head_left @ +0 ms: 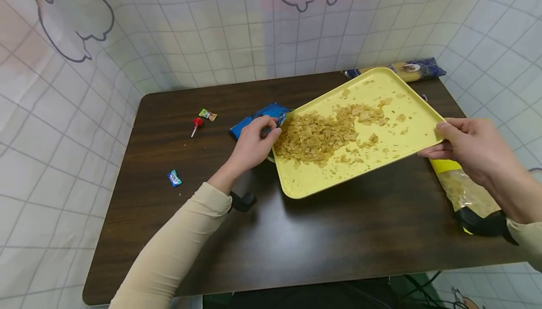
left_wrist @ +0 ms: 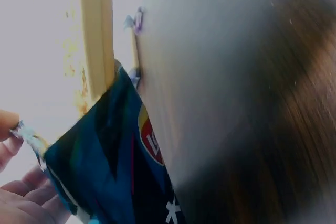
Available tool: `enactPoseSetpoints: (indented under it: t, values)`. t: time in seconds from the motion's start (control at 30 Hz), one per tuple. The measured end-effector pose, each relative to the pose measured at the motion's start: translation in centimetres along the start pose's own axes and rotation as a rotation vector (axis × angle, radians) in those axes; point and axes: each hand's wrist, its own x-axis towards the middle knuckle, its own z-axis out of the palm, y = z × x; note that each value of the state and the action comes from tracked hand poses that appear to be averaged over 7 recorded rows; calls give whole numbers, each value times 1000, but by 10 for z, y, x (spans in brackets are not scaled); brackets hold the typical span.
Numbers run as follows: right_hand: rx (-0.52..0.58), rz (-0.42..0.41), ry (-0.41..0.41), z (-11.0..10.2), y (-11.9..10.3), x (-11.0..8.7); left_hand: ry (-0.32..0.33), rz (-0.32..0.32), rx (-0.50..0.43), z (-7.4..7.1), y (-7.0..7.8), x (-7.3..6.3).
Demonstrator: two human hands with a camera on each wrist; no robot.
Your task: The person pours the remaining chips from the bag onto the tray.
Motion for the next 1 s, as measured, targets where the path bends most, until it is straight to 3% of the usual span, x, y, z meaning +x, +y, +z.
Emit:
enactPoseSetpoints:
  t: [0.23, 0.67, 1.0]
  values:
    - [11, 20, 6, -1, -7, 2, 34, -66, -76, 3, 3, 2]
    - [-100, 22, 51, -5, -24, 5, 12, -72, -91, 5, 4, 3]
    - [-77, 40, 95, 0, -23, 2, 25, -116, -97, 8, 6, 7]
